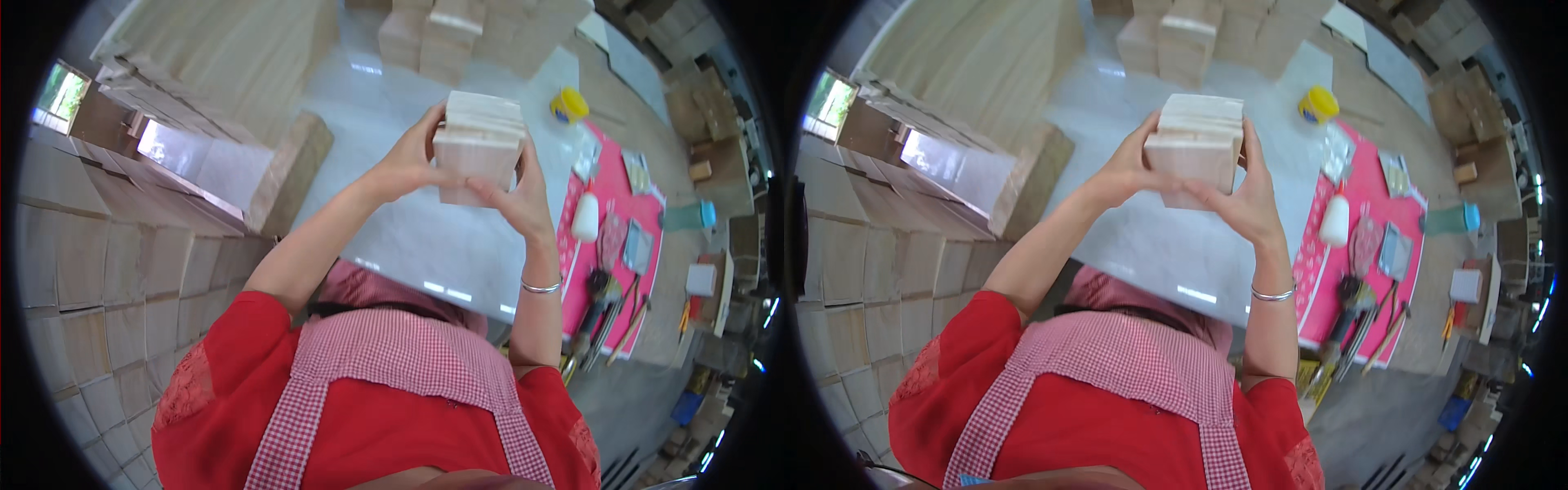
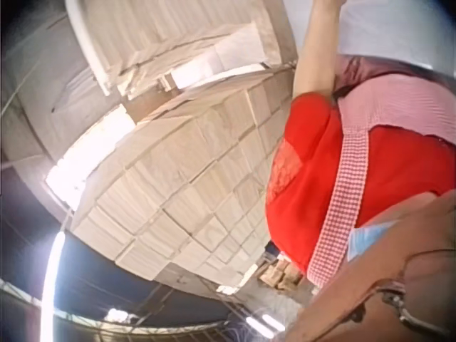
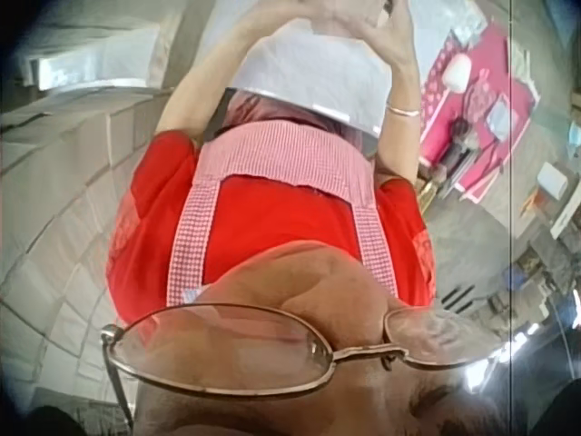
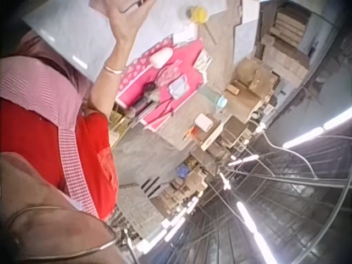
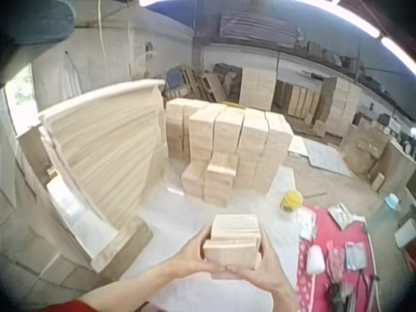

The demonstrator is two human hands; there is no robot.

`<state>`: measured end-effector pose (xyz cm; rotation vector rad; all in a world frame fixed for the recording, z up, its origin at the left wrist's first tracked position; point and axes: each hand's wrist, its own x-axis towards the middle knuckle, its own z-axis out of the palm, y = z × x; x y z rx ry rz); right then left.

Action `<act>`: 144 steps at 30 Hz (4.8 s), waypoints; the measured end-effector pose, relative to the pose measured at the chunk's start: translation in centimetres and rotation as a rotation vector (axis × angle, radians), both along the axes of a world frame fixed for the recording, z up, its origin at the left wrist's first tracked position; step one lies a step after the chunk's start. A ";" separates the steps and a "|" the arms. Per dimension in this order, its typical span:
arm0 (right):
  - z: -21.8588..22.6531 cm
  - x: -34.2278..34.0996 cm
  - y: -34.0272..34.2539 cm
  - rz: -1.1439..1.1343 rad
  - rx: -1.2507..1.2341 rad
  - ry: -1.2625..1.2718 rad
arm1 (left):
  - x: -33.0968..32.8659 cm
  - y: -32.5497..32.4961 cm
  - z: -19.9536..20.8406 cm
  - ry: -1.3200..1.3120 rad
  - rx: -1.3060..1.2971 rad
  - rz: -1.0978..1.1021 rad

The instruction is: Assembling small wooden boxes using wood glue and a pneumatic nail gun at a workshop station.

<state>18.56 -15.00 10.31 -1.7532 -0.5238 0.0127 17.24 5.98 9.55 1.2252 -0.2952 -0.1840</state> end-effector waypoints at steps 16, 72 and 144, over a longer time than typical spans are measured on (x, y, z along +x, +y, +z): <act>-4.0 -12.2 -3.1 -0.292 -0.486 -0.425 | -6.7 -3.1 -10.1 -0.277 0.474 0.116; -2.2 -11.4 -1.0 -0.359 -0.806 -0.612 | -6.5 -3.5 -10.0 -0.349 0.574 0.197; -8.8 -10.6 -1.3 -0.074 0.080 0.075 | -7.5 -3.5 -9.2 -0.298 0.680 0.199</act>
